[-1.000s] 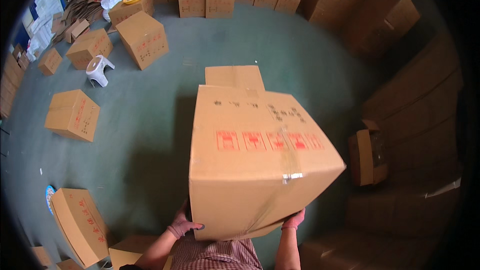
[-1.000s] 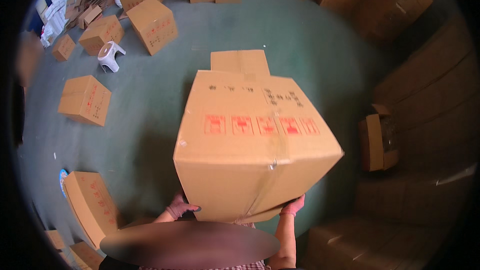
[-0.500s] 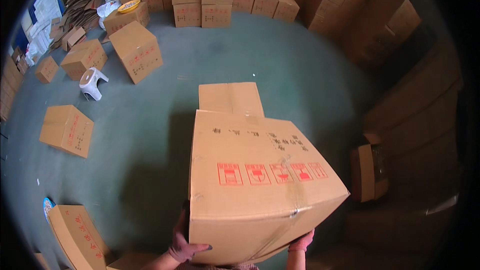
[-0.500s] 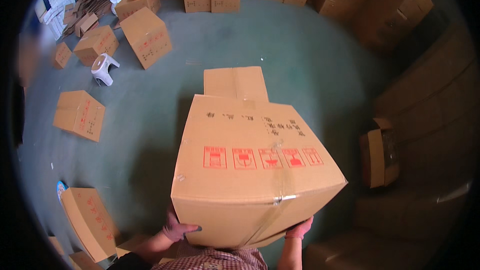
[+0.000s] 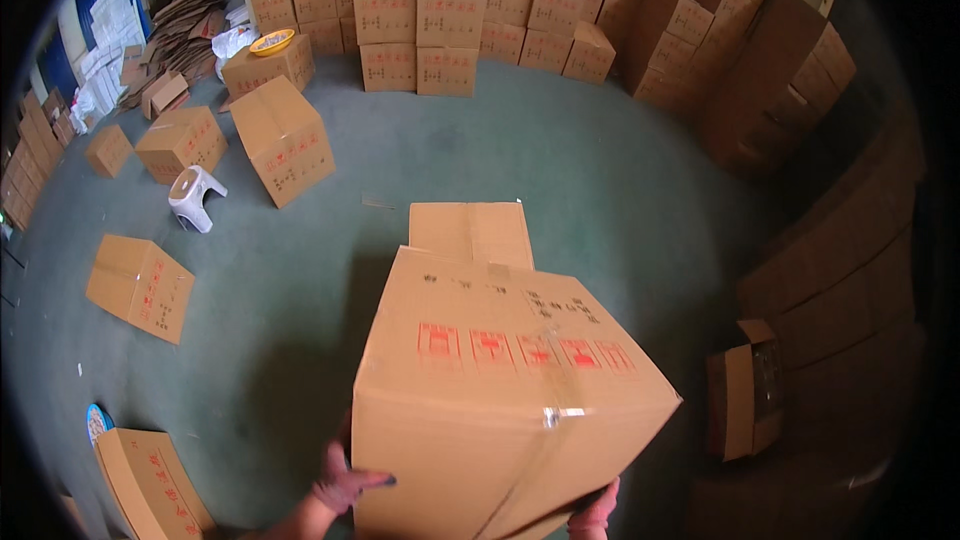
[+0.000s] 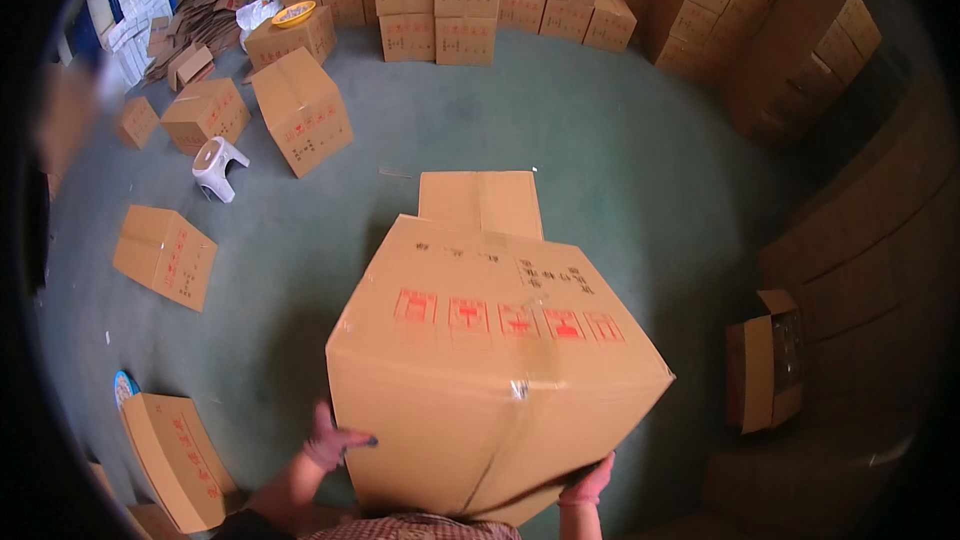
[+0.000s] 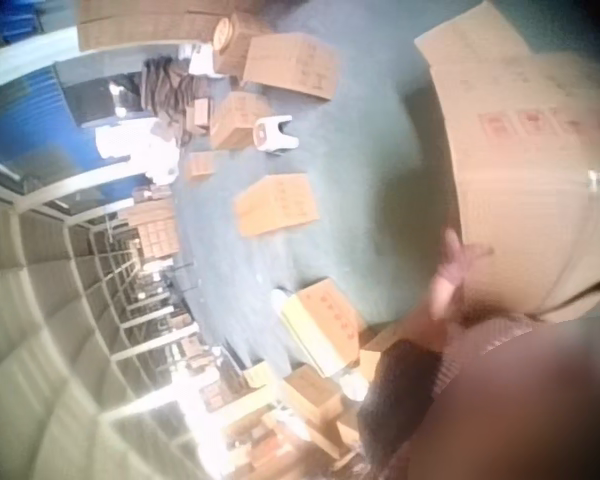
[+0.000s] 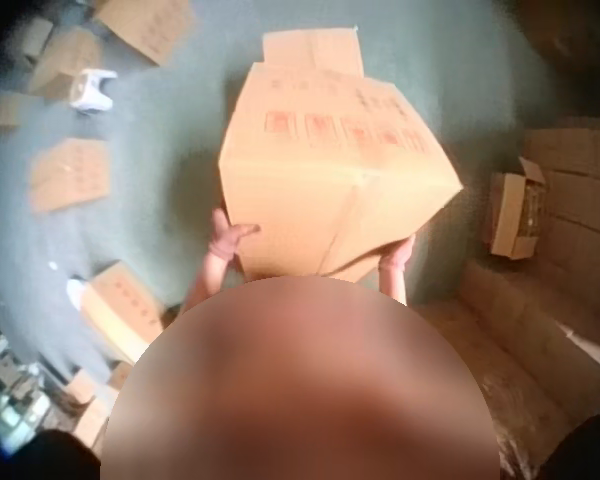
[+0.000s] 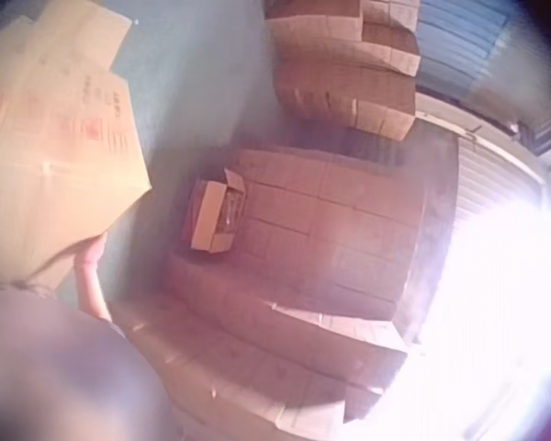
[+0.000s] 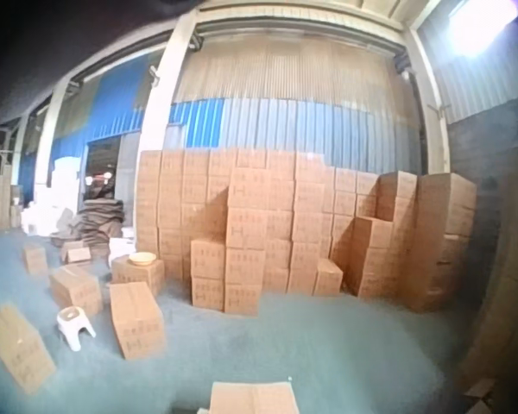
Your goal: The person packs plastic chairs into cardboard boxes, seals them with packing tape, and stacks the boxes in a warehouse. They handle multiple boxes, folding flaps and applying tape to secure the contents before moving each box to a growing stack.
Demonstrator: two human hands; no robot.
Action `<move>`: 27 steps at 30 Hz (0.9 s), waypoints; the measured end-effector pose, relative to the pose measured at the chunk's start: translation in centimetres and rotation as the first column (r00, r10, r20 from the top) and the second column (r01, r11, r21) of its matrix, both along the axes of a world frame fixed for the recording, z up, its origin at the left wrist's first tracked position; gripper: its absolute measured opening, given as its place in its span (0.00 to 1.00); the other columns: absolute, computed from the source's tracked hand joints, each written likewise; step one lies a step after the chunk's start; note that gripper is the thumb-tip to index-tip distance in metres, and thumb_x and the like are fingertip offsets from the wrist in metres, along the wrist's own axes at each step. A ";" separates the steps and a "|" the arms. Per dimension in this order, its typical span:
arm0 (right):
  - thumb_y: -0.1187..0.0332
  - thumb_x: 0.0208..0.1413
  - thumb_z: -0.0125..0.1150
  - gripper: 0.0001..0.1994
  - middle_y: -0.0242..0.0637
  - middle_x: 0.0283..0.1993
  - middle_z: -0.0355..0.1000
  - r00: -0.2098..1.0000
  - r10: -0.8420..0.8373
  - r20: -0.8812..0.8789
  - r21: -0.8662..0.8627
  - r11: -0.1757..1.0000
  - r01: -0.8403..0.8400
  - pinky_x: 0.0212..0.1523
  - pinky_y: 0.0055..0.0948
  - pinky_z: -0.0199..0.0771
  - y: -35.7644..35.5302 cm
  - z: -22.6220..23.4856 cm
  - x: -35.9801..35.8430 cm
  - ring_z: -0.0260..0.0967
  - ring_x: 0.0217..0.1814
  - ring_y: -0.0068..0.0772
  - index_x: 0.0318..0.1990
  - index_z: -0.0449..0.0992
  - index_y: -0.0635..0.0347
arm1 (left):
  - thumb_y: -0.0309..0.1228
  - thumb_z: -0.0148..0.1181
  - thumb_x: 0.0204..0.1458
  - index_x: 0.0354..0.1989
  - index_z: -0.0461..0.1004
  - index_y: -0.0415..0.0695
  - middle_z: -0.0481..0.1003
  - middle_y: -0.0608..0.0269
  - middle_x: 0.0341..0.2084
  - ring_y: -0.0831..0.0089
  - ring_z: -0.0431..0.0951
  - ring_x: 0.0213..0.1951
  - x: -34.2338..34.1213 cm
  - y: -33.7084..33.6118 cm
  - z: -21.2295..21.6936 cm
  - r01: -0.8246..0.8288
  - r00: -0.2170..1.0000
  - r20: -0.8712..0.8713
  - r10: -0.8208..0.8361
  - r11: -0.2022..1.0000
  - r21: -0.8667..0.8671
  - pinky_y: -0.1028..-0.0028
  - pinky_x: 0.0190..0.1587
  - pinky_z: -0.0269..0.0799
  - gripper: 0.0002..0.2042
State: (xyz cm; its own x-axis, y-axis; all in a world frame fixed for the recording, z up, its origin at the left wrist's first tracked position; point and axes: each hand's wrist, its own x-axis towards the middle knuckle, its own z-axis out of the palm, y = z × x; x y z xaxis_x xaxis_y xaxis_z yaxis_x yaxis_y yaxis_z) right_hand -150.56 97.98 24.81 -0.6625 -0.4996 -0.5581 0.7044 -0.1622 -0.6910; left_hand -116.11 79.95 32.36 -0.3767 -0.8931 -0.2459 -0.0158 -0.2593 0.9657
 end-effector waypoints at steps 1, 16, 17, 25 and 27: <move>0.48 0.57 0.36 0.27 0.35 0.57 0.61 1.000 0.007 0.007 0.014 1.000 -0.007 0.57 0.35 0.56 -1.7 -0.7 -0.4 0.58 0.57 0.38 0.57 0.61 0.57 | 0.33 0.65 0.29 0.55 0.59 0.37 0.71 0.58 0.45 0.70 0.70 0.46 -0.2 -2.5 0.5 -0.012 0.997 0.073 0.013 1.000 -0.020 0.71 0.49 0.64 0.38; 0.51 0.58 0.40 0.25 0.35 0.57 0.61 0.974 0.011 -0.228 -0.125 0.991 -0.040 0.57 0.31 0.55 -27.1 2.0 -3.3 0.58 0.56 0.34 0.57 0.61 0.59 | 0.46 0.64 0.29 0.53 0.61 0.44 0.74 0.52 0.38 0.54 0.74 0.40 -4.3 -25.6 -6.9 0.009 0.902 0.366 0.230 0.836 -0.548 0.63 0.41 0.71 0.38; 0.54 0.58 0.42 0.23 0.35 0.54 0.63 0.955 -0.042 -0.294 -0.190 0.982 -0.015 0.56 0.30 0.56 -28.7 -2.0 -5.4 0.59 0.55 0.33 0.55 0.63 0.60 | 0.46 0.64 0.29 0.53 0.62 0.44 0.74 0.52 0.38 0.54 0.74 0.39 -5.1 -28.9 -6.8 0.023 0.914 0.368 0.173 0.881 -0.472 0.62 0.40 0.71 0.38; 0.65 0.55 0.48 0.22 0.36 0.53 0.64 0.859 0.045 -0.510 0.239 0.967 0.091 0.56 0.28 0.56 -37.9 -7.3 -5.6 0.58 0.54 0.29 0.57 0.61 0.64 | 0.43 0.63 0.32 0.45 0.68 0.42 0.75 0.49 0.30 0.53 0.75 0.34 -14.3 -52.5 -4.9 0.117 0.825 0.546 0.147 0.900 -0.419 0.63 0.38 0.71 0.29; 0.66 0.55 0.48 0.23 0.39 0.52 0.65 0.720 0.064 -0.691 0.244 0.958 0.149 0.55 0.29 0.57 -42.2 -6.3 -5.2 0.60 0.53 0.30 0.57 0.60 0.66 | 0.43 0.63 0.33 0.43 0.69 0.42 0.75 0.51 0.29 0.54 0.75 0.33 -16.0 -56.8 -5.0 0.085 0.833 0.521 0.184 0.889 -0.449 0.64 0.38 0.71 0.27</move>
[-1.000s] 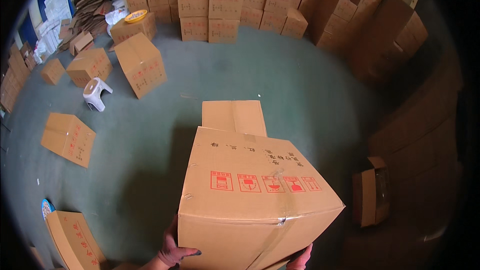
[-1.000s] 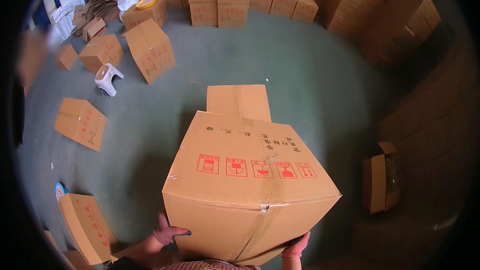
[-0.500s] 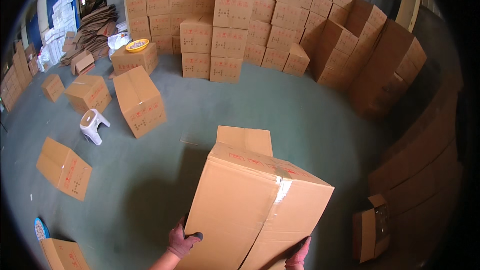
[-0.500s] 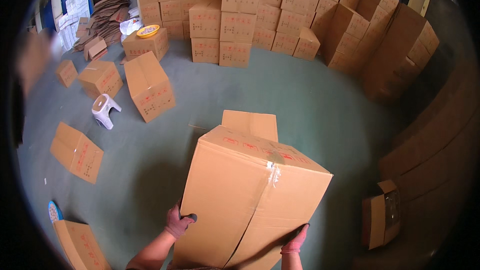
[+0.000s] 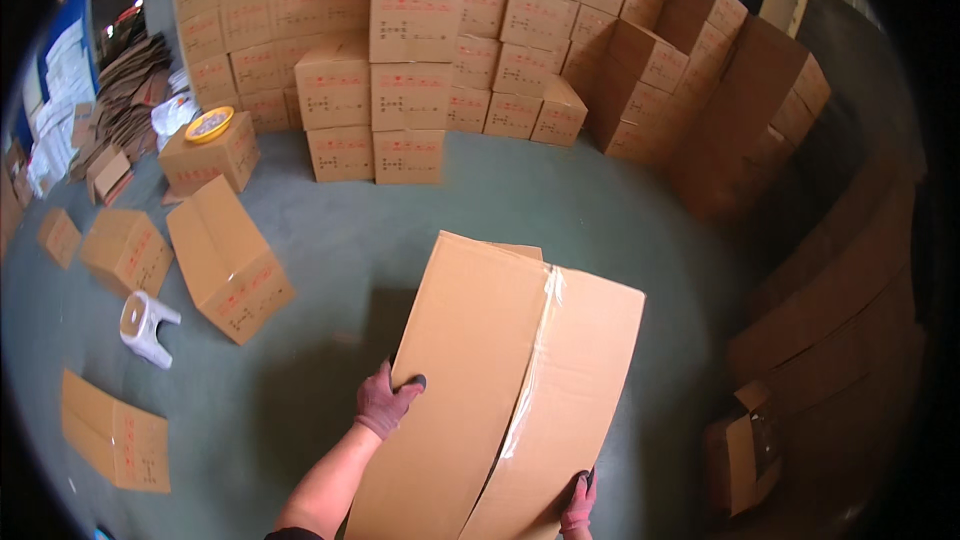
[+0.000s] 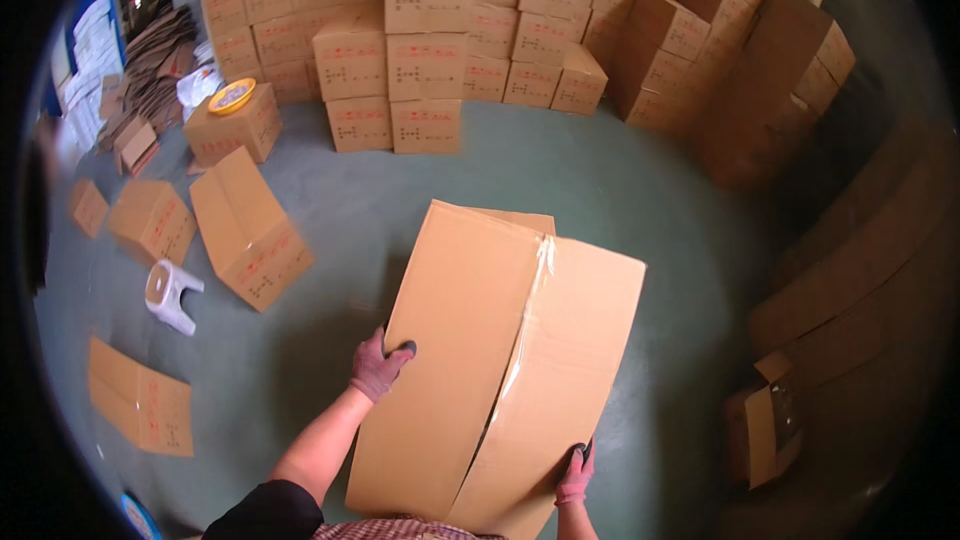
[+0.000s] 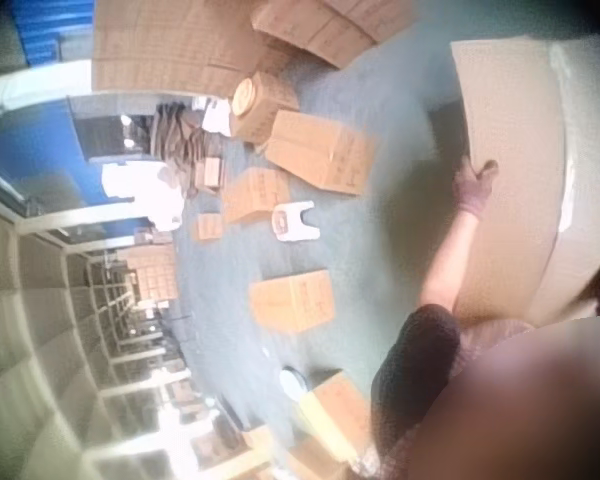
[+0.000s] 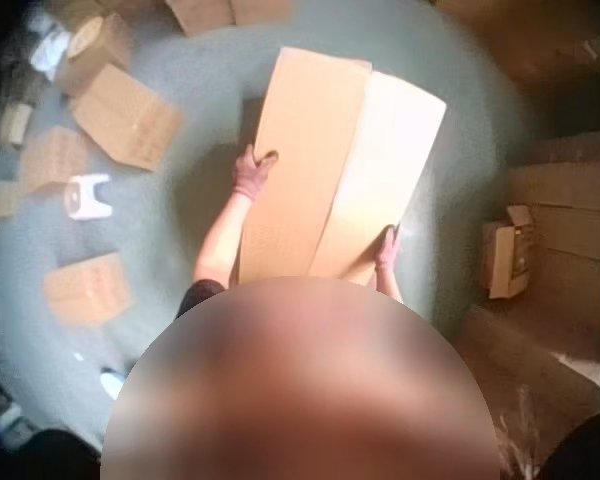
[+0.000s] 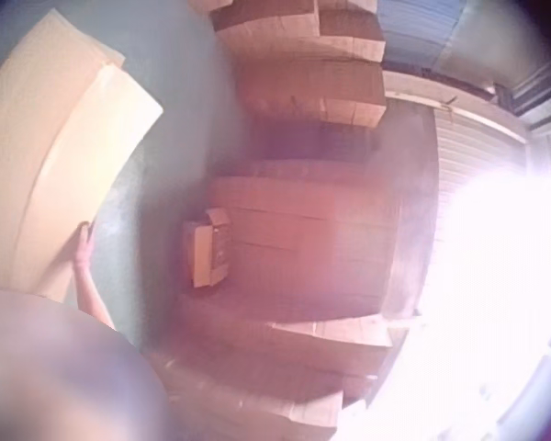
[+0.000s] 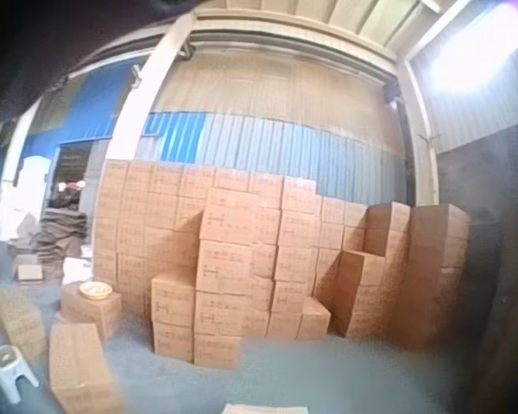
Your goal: The person packs plastic chairs into cardboard boxes, seals them with packing tape, and stacks the boxes in a warehouse. They handle multiple boxes, folding flaps and applying tape to secure the contents before moving each box to a growing stack.
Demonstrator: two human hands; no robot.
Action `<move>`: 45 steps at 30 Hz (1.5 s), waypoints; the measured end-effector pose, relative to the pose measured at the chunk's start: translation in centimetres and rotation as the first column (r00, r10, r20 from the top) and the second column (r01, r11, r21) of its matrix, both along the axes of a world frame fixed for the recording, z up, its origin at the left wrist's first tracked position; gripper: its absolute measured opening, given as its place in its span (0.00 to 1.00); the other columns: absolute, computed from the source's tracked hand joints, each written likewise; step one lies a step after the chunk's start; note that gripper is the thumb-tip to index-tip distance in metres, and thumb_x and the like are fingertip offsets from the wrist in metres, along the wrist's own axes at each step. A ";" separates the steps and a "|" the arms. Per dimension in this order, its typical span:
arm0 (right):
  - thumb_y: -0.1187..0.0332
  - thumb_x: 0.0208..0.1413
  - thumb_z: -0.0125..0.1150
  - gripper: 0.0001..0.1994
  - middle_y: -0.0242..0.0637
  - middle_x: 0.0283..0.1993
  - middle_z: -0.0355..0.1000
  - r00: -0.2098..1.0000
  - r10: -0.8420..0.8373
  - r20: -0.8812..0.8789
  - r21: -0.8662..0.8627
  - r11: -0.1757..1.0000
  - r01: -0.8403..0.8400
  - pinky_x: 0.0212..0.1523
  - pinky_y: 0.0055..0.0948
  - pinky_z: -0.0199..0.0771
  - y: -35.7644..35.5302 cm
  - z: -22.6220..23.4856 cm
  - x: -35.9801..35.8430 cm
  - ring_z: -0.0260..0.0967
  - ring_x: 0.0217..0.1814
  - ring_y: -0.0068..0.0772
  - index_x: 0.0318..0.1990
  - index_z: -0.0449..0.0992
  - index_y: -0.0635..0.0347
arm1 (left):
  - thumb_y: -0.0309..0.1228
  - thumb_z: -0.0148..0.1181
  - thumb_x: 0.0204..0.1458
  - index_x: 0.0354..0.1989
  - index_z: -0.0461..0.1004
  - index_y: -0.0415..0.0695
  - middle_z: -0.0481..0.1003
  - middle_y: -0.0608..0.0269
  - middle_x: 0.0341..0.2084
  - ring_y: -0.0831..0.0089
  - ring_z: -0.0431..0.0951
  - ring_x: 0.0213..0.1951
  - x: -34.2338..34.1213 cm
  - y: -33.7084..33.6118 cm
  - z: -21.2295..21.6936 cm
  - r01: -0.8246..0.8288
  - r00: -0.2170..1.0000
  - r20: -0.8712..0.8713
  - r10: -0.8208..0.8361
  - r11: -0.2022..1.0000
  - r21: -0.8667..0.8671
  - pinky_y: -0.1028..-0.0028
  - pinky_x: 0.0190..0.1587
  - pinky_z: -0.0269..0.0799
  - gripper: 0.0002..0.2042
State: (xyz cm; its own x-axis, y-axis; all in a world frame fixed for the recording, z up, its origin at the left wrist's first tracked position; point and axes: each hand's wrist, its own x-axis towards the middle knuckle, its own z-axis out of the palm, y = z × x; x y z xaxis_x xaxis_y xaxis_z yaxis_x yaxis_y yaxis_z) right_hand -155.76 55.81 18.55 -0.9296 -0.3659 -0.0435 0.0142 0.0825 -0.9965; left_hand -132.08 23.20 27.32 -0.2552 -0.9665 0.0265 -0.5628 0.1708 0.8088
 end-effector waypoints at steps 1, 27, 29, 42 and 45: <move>0.66 0.55 0.48 0.23 0.39 0.52 0.65 1.000 0.002 0.021 0.059 0.998 -0.003 0.55 0.29 0.58 -2.9 1.5 -0.4 0.60 0.53 0.31 0.57 0.60 0.66 | 0.43 0.63 0.34 0.43 0.69 0.43 0.75 0.51 0.29 0.55 0.76 0.33 -0.8 -2.5 0.0 -0.010 1.000 -0.001 0.010 1.000 0.007 0.64 0.37 0.71 0.26; 0.67 0.53 0.52 0.18 0.37 0.44 0.70 0.924 0.147 0.354 -0.002 0.988 -0.156 0.46 0.24 0.68 -24.8 5.3 -20.4 0.68 0.43 0.29 0.49 0.69 0.68 | 0.41 0.57 0.49 0.52 0.67 0.43 0.71 0.65 0.46 0.76 0.69 0.47 -7.5 -25.2 -2.3 0.177 0.870 -0.475 0.133 0.815 0.552 0.74 0.51 0.62 0.23; 0.66 0.54 0.51 0.18 0.37 0.44 0.70 0.896 0.083 0.437 -0.009 0.996 -0.088 0.45 0.24 0.69 -21.4 3.4 -17.3 0.69 0.42 0.30 0.49 0.69 0.69 | 0.41 0.56 0.50 0.52 0.66 0.42 0.71 0.64 0.45 0.75 0.69 0.47 -0.9 -20.2 -5.5 0.088 0.908 -0.370 0.196 0.775 0.626 0.74 0.52 0.61 0.23; 0.57 0.57 0.46 0.21 0.33 0.48 0.67 0.954 -0.032 0.299 -0.347 0.927 0.140 0.53 0.26 0.59 -30.5 -0.1 -18.1 0.62 0.50 0.27 0.49 0.68 0.66 | 0.51 0.51 0.50 0.53 0.64 0.42 0.69 0.63 0.49 0.68 0.68 0.50 -7.9 -18.6 -8.3 0.257 0.341 -0.805 0.485 0.776 0.577 0.66 0.53 0.62 0.28; 0.59 0.58 0.44 0.20 0.35 0.45 0.68 0.938 -0.056 0.342 -0.381 0.904 0.192 0.49 0.26 0.63 -32.8 5.2 -20.3 0.65 0.46 0.28 0.46 0.69 0.70 | 0.50 0.44 0.54 0.57 0.59 0.41 0.63 0.61 0.55 0.66 0.61 0.57 -11.0 -19.9 -2.2 0.308 0.336 -0.882 0.330 0.847 0.434 0.65 0.58 0.56 0.29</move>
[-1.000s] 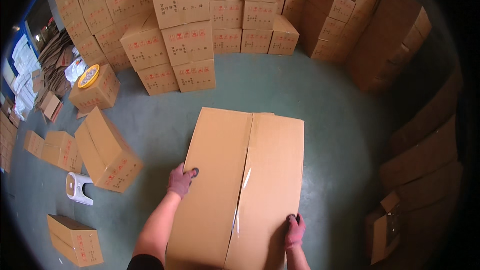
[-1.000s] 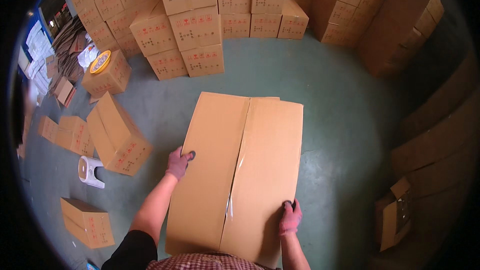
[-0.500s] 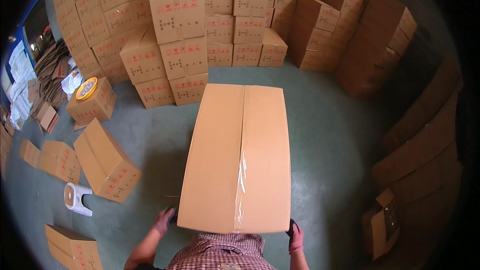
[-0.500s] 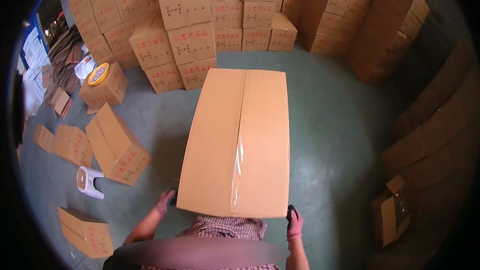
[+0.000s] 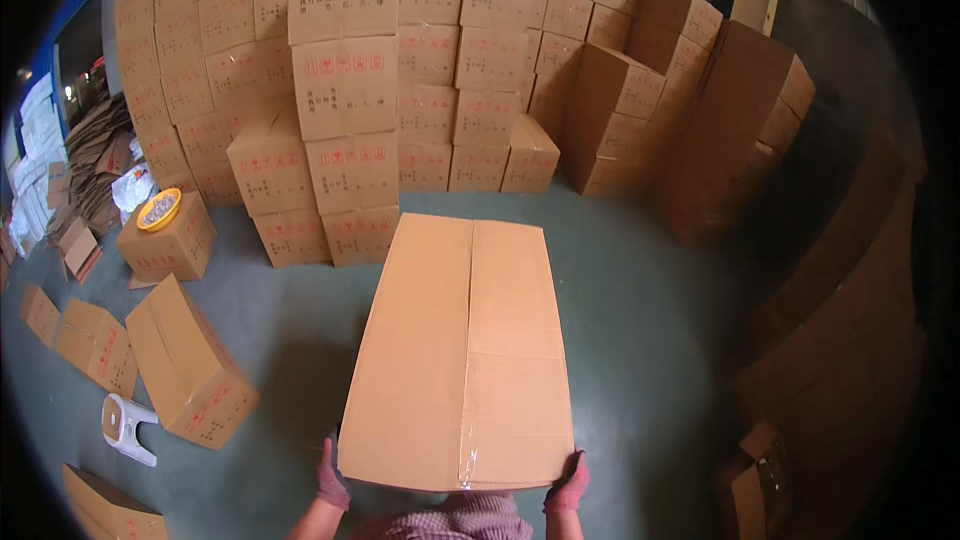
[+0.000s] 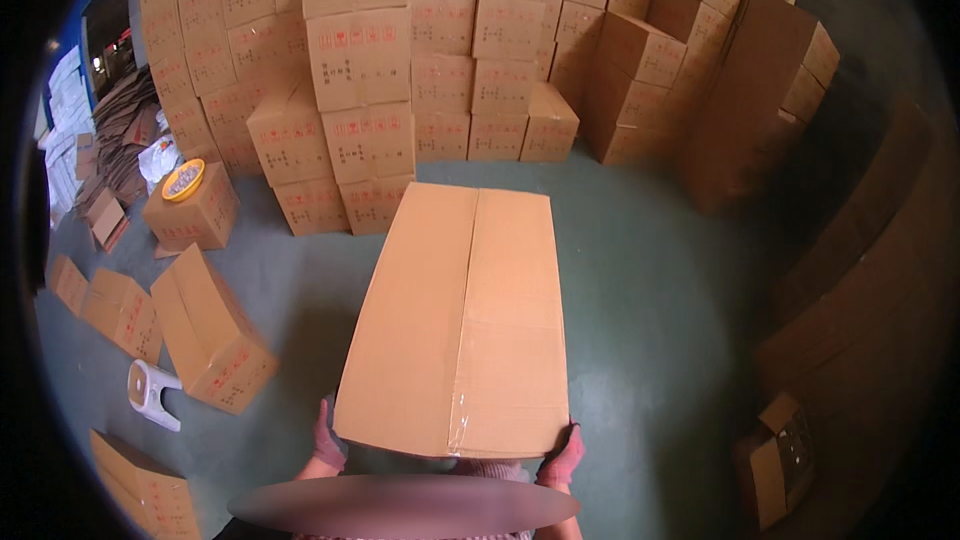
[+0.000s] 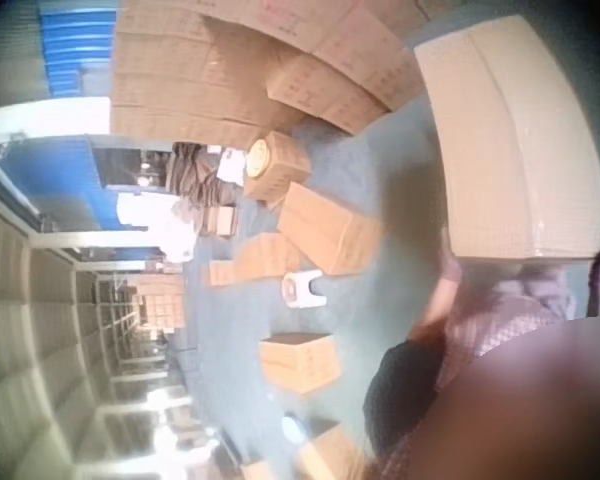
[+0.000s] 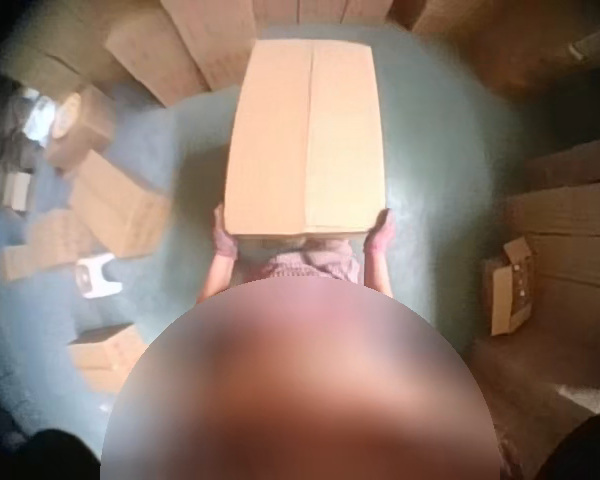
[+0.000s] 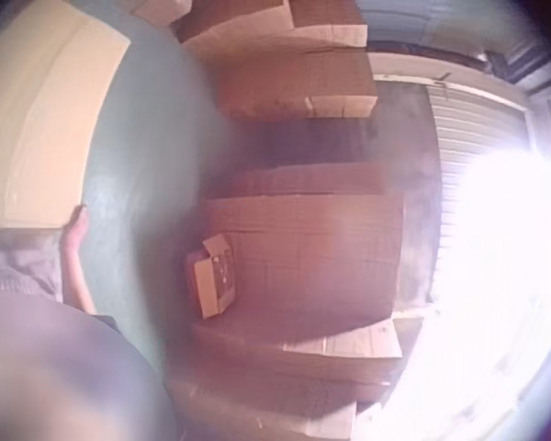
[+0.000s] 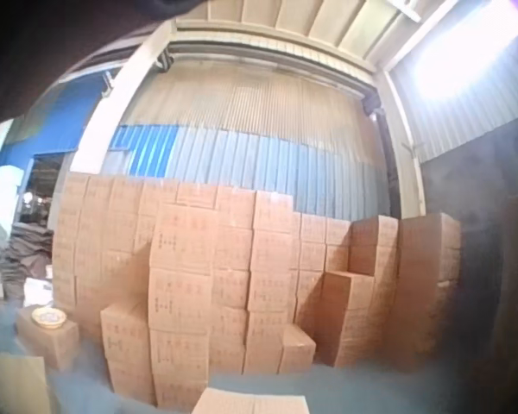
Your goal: The person packs plastic chairs into cardboard boxes, seals them with packing tape, and stacks the boxes in a warehouse. They handle multiple boxes, folding flaps and applying tape to secure the contents before moving each box to a growing stack.
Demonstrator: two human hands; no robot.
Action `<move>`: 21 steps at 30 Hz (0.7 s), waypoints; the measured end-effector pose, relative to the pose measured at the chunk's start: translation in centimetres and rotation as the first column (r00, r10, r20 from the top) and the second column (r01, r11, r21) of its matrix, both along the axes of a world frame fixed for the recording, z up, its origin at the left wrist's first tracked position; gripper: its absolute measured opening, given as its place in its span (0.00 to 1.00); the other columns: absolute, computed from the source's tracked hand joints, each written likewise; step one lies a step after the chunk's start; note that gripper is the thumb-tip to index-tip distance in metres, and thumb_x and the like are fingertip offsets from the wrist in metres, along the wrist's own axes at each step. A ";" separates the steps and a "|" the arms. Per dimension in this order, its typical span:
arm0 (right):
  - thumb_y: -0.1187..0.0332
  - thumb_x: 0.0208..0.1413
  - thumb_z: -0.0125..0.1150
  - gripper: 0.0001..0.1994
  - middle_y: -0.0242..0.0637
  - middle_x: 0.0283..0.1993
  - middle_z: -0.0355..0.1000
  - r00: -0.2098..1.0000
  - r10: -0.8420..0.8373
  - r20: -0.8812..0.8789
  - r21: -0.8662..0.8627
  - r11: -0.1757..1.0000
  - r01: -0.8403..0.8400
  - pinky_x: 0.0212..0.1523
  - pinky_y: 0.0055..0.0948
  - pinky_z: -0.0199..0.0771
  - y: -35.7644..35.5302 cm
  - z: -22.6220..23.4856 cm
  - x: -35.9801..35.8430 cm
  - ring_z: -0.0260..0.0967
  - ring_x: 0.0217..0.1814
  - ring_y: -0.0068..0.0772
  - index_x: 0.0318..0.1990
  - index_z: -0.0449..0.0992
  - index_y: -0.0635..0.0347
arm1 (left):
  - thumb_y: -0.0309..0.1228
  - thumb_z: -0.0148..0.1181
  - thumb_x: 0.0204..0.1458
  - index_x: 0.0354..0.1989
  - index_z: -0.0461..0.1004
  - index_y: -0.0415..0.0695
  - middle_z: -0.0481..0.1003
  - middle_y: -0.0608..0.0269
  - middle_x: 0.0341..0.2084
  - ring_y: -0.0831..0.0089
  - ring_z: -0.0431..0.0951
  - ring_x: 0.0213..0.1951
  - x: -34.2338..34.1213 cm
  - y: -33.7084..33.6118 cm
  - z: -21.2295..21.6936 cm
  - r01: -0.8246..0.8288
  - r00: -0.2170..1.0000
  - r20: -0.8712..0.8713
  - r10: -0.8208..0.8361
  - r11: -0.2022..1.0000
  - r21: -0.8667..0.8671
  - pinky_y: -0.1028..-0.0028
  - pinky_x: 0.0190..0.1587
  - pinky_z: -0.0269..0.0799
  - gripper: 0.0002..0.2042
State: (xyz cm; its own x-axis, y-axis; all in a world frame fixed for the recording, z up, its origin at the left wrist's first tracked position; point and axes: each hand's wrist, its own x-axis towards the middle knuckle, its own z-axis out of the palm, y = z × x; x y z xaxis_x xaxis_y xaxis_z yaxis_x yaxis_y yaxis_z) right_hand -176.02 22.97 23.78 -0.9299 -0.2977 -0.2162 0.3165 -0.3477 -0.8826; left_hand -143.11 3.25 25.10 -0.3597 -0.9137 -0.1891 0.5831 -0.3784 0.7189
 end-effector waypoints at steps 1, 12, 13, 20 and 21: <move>0.61 0.58 0.44 0.19 0.36 0.46 0.69 1.000 0.012 -0.026 -0.013 1.000 -0.012 0.50 0.27 0.62 -0.9 2.3 -1.2 0.65 0.47 0.28 0.46 0.70 0.69 | 0.51 0.44 0.54 0.58 0.58 0.41 0.61 0.61 0.56 0.66 0.60 0.58 -1.5 -0.9 1.4 -0.005 1.000 -0.004 0.005 0.998 -0.057 0.65 0.59 0.54 0.29; 0.68 0.51 0.56 0.17 0.40 0.47 0.71 0.797 0.353 -0.491 0.127 0.933 -0.336 0.52 0.24 0.61 -19.1 25.8 -28.0 0.65 0.49 0.27 0.47 0.71 0.69 | 0.42 0.59 0.42 0.55 0.60 0.35 0.60 0.53 0.56 0.67 0.58 0.58 -23.7 -8.7 25.8 -0.031 0.948 0.205 0.244 0.711 -0.702 0.68 0.61 0.50 0.32; 0.67 0.51 0.56 0.17 0.40 0.46 0.71 0.761 0.353 -0.545 0.148 0.933 -0.327 0.52 0.24 0.61 -21.2 26.3 -31.7 0.66 0.48 0.27 0.46 0.72 0.69 | 0.42 0.59 0.41 0.52 0.63 0.35 0.62 0.53 0.55 0.66 0.61 0.57 -25.1 -10.4 27.0 0.034 0.944 0.250 0.215 0.691 -0.722 0.68 0.60 0.51 0.31; 0.57 0.48 0.56 0.19 0.44 0.37 0.75 0.607 0.518 -0.602 0.340 0.855 -0.393 0.45 0.26 0.65 -33.1 28.3 -43.0 0.70 0.40 0.34 0.39 0.76 0.66 | 0.38 0.52 0.47 0.41 0.70 0.34 0.71 0.50 0.42 0.66 0.72 0.45 -33.3 -16.5 29.9 -0.042 0.952 0.146 0.270 0.587 -0.809 0.71 0.49 0.66 0.19; 0.57 0.48 0.56 0.19 0.44 0.37 0.75 0.608 0.527 -0.594 0.328 0.849 -0.415 0.44 0.26 0.65 -34.2 28.2 -44.7 0.70 0.39 0.34 0.39 0.76 0.66 | 0.37 0.50 0.49 0.41 0.70 0.34 0.72 0.50 0.42 0.66 0.72 0.44 -34.8 -17.2 30.0 -0.077 0.957 0.098 0.273 0.567 -0.820 0.71 0.48 0.66 0.17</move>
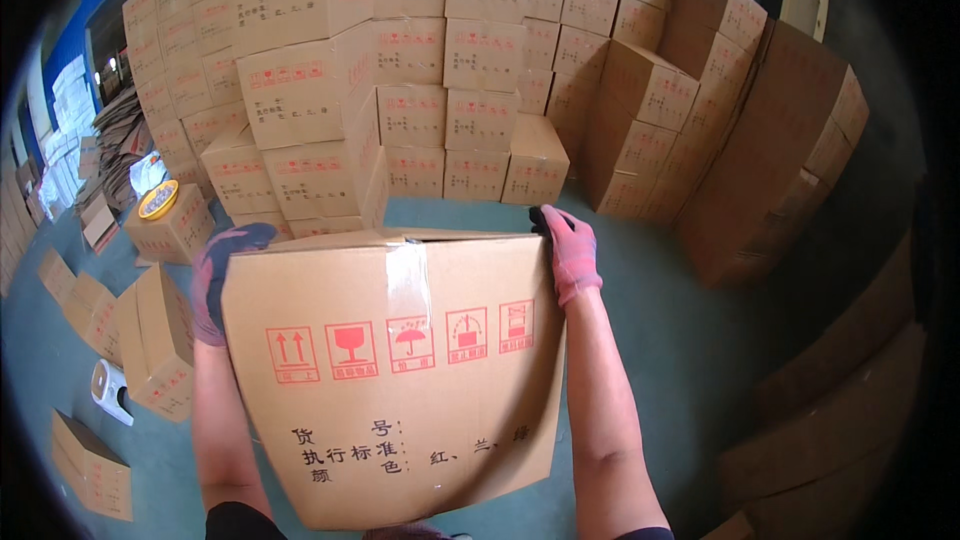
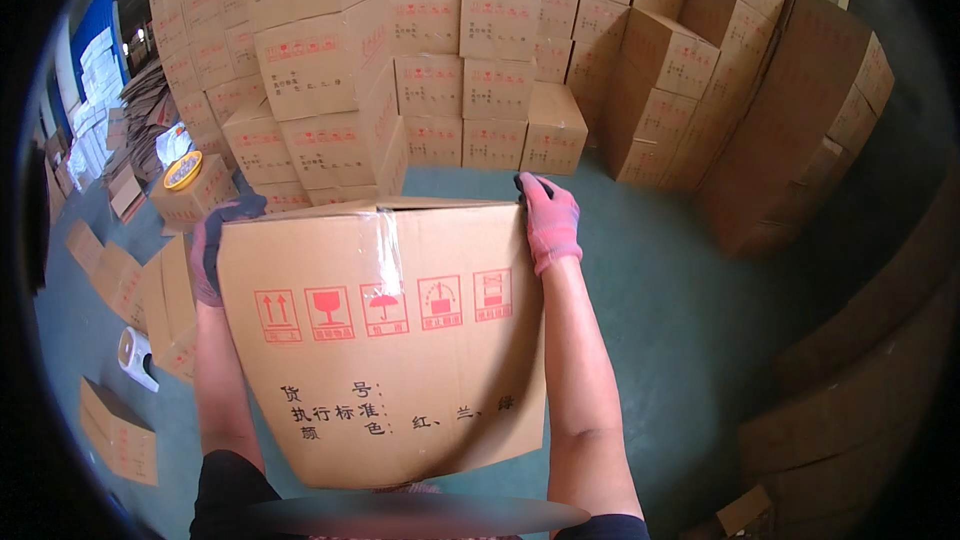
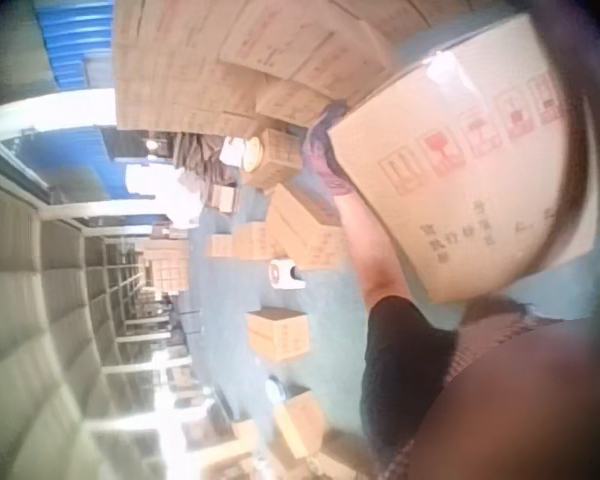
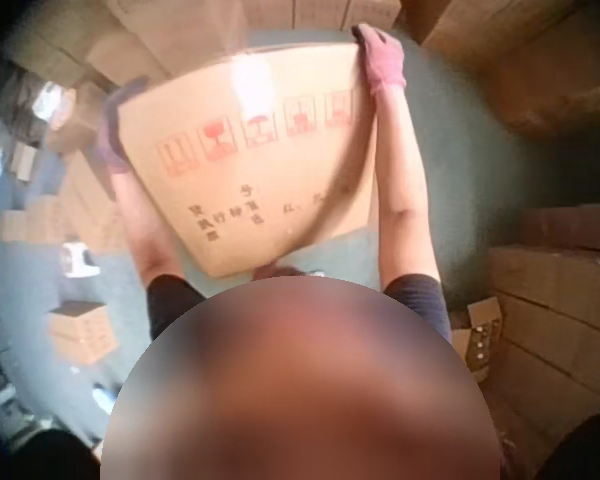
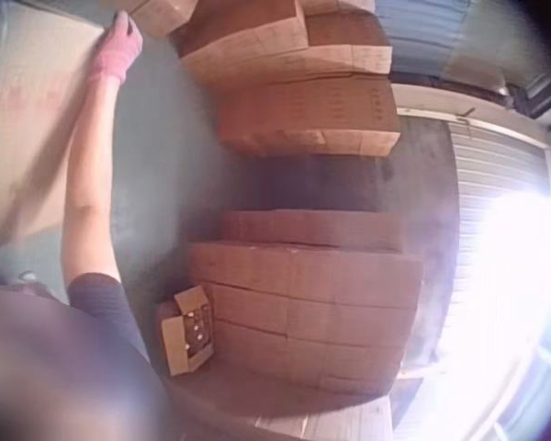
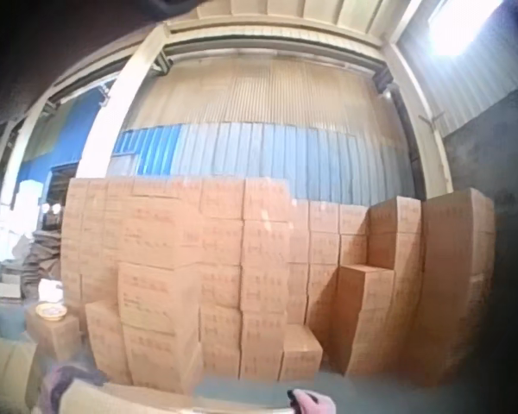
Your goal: The person packs plastic chairs into cardboard boxes, seals them with packing tape, and stacks the boxes in a warehouse. They handle multiple boxes, folding flaps and applying tape to secure the contents before moving each box to a growing stack.
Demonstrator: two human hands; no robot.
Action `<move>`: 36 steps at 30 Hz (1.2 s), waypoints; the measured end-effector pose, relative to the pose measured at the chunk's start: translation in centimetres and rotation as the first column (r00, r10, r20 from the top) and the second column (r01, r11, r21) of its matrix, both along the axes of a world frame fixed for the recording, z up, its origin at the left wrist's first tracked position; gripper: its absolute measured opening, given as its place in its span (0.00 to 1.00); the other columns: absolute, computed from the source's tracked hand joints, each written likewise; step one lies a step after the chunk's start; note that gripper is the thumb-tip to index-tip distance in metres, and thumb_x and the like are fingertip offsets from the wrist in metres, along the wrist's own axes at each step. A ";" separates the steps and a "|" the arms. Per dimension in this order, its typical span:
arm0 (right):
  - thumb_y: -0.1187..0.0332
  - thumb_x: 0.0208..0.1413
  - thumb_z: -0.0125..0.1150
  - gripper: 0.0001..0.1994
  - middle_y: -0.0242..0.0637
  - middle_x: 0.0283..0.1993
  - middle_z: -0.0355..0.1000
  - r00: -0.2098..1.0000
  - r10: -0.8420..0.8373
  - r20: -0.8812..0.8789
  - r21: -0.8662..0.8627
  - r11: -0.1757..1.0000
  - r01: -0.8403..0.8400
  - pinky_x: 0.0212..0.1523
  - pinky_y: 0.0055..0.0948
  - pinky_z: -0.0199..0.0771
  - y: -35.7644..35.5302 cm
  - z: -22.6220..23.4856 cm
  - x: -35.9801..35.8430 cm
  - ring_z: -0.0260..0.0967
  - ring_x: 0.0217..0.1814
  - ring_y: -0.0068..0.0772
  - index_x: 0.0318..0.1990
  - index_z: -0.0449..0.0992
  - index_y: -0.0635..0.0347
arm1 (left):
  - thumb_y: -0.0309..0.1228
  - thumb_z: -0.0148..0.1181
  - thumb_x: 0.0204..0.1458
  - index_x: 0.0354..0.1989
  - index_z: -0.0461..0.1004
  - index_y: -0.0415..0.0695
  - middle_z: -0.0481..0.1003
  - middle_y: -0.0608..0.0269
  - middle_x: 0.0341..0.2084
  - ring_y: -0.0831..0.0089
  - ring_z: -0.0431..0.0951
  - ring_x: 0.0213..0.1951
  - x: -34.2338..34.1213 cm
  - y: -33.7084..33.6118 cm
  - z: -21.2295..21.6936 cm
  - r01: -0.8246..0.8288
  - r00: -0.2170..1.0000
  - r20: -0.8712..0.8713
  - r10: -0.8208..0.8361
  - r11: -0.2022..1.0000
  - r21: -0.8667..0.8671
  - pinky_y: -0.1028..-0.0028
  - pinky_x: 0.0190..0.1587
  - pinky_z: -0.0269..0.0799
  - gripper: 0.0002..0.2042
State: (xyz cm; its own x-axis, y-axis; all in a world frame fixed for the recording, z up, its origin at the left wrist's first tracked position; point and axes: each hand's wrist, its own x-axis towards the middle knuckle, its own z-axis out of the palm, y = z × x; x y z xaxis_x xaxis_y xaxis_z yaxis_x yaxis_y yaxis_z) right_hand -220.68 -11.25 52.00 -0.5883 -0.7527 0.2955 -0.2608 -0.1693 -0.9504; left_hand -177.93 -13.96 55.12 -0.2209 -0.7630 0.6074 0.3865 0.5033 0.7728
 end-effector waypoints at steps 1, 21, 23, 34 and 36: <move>0.57 0.48 0.56 0.19 0.43 0.36 0.75 1.000 0.018 0.018 -0.006 1.000 -0.018 0.44 0.26 0.65 -1.3 -0.5 -1.7 0.70 0.39 0.34 0.38 0.76 0.66 | 0.36 0.46 0.52 0.41 0.69 0.34 0.72 0.50 0.42 0.66 0.72 0.43 -0.7 -0.9 0.0 -0.017 1.000 0.004 0.017 0.993 0.113 0.72 0.47 0.66 0.16; 0.65 0.50 0.55 0.12 0.36 0.33 0.73 0.652 0.648 0.394 -0.065 0.727 -0.683 0.38 0.22 0.66 -14.5 -1.6 -14.5 0.67 0.33 0.24 0.34 0.76 0.65 | 0.46 0.36 0.59 0.36 0.71 0.35 0.75 0.59 0.29 0.74 0.73 0.29 -12.5 -4.1 3.1 -0.172 0.982 -0.021 0.185 0.945 0.280 0.77 0.35 0.68 0.24; 0.63 0.52 0.54 0.13 0.37 0.33 0.73 0.539 0.726 0.427 -0.110 0.633 -0.766 0.38 0.22 0.66 -16.0 -1.9 -15.3 0.67 0.34 0.24 0.34 0.76 0.66 | 0.46 0.36 0.59 0.36 0.71 0.34 0.75 0.58 0.28 0.73 0.73 0.29 -13.2 -3.5 3.4 -0.309 0.951 0.064 0.303 0.914 0.264 0.76 0.35 0.68 0.25; 0.54 0.59 0.43 0.23 0.46 0.34 0.74 -0.221 0.830 0.513 -0.596 0.158 -0.787 0.53 0.34 0.62 -23.9 -11.7 -16.7 0.70 0.41 0.39 0.28 0.76 0.68 | 0.46 0.38 0.58 0.35 0.68 0.38 0.72 0.60 0.30 0.73 0.70 0.31 -26.6 6.7 3.5 -0.262 0.917 -0.218 0.334 0.917 0.302 0.74 0.36 0.67 0.21; 0.55 0.59 0.42 0.24 0.46 0.36 0.74 -0.215 0.856 0.469 -0.543 0.088 -0.835 0.54 0.34 0.61 -23.4 -10.1 -15.0 0.69 0.42 0.39 0.29 0.77 0.68 | 0.46 0.38 0.58 0.34 0.68 0.38 0.71 0.60 0.29 0.73 0.69 0.31 -27.8 8.3 3.8 -0.380 0.876 -0.182 0.447 0.871 0.311 0.74 0.36 0.66 0.20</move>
